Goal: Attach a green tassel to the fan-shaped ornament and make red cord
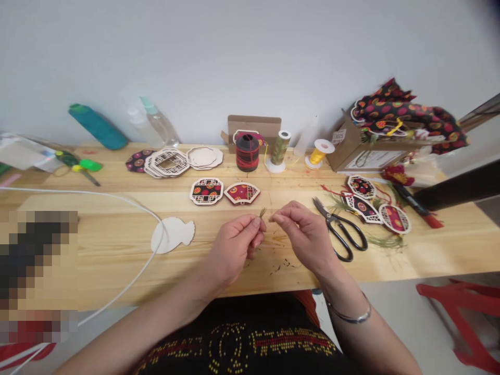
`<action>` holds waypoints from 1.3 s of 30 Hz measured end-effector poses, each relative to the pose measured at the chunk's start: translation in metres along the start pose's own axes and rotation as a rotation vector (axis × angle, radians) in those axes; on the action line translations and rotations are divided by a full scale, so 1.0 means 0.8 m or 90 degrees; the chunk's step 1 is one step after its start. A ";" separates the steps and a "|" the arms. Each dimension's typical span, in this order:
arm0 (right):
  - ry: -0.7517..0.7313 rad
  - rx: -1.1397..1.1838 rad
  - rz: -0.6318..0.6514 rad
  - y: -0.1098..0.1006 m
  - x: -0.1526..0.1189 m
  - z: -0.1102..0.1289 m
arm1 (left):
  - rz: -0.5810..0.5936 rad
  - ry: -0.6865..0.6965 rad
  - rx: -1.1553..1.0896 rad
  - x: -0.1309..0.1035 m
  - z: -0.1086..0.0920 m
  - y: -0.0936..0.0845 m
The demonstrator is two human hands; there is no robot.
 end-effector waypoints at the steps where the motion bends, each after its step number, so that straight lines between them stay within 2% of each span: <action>1: 0.003 0.006 -0.002 -0.001 0.000 -0.001 | -0.002 -0.003 -0.004 0.000 0.000 0.000; 8: 0.072 0.105 0.005 0.003 -0.003 -0.009 | 0.004 -0.001 0.004 0.002 0.002 0.000; 16: -0.006 0.015 0.012 0.005 -0.003 -0.002 | 0.036 -0.026 0.060 -0.003 0.000 0.004; 21: -0.043 -0.041 -0.027 0.002 -0.001 -0.003 | 0.053 -0.036 0.070 -0.003 0.000 0.004; 39: -0.009 -0.024 -0.048 0.005 0.000 -0.010 | 0.073 -0.025 0.077 -0.004 0.000 0.003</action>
Point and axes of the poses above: each hand's wrist, its own x-axis towards the middle knuckle, its own y-axis out of the palm, z = x × y, the point moved 1 cm from there along x, towards the middle knuckle, and after that the axes turned 8 degrees about z, right-handed, at the moved point
